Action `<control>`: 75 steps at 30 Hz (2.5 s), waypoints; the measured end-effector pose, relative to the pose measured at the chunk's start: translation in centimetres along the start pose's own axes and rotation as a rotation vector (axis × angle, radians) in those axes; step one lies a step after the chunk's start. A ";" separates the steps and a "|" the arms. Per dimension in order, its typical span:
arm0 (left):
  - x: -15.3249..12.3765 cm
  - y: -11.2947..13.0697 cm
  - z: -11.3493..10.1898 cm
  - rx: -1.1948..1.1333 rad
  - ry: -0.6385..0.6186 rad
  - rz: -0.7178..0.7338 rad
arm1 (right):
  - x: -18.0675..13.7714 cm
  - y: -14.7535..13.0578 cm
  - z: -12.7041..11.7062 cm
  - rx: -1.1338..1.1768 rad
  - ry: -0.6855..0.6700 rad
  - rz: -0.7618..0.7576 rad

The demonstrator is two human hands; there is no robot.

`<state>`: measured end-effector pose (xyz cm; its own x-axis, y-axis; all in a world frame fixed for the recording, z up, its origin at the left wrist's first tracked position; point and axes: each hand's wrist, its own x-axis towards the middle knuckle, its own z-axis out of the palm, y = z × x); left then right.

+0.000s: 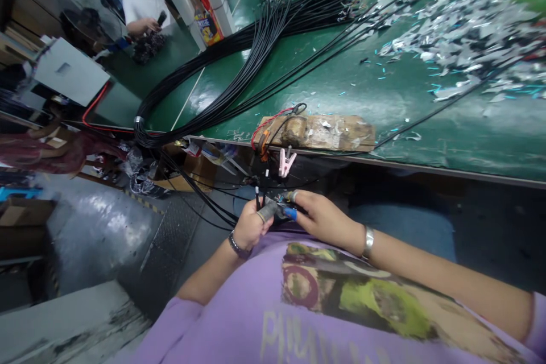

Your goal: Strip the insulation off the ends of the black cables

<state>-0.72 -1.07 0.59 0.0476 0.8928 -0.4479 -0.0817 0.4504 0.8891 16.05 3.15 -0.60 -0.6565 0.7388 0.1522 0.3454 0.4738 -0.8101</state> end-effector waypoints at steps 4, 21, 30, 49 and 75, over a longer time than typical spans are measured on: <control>0.1 0.3 -0.1 -0.038 -0.001 -0.050 | 0.3 -0.2 0.1 -0.056 -0.010 0.010; 0.2 0.3 0.1 -0.158 -0.030 -0.129 | 0.1 -0.2 -0.3 0.116 -0.022 0.034; 0.0 0.0 0.3 -0.106 0.017 -0.041 | 0.1 0.1 -0.1 0.353 0.002 0.202; -0.5 -0.8 0.0 0.219 0.182 0.223 | 0.0 -0.5 -0.1 0.550 -0.061 0.348; -0.6 -0.8 -0.2 0.176 0.072 0.224 | 0.5 -0.5 0.0 1.084 -0.077 0.729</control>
<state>-0.93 -1.99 0.19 -0.0238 0.9708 -0.2385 0.0916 0.2397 0.9665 15.59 3.25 -0.08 -0.5979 0.6134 -0.5160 -0.0522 -0.6721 -0.7386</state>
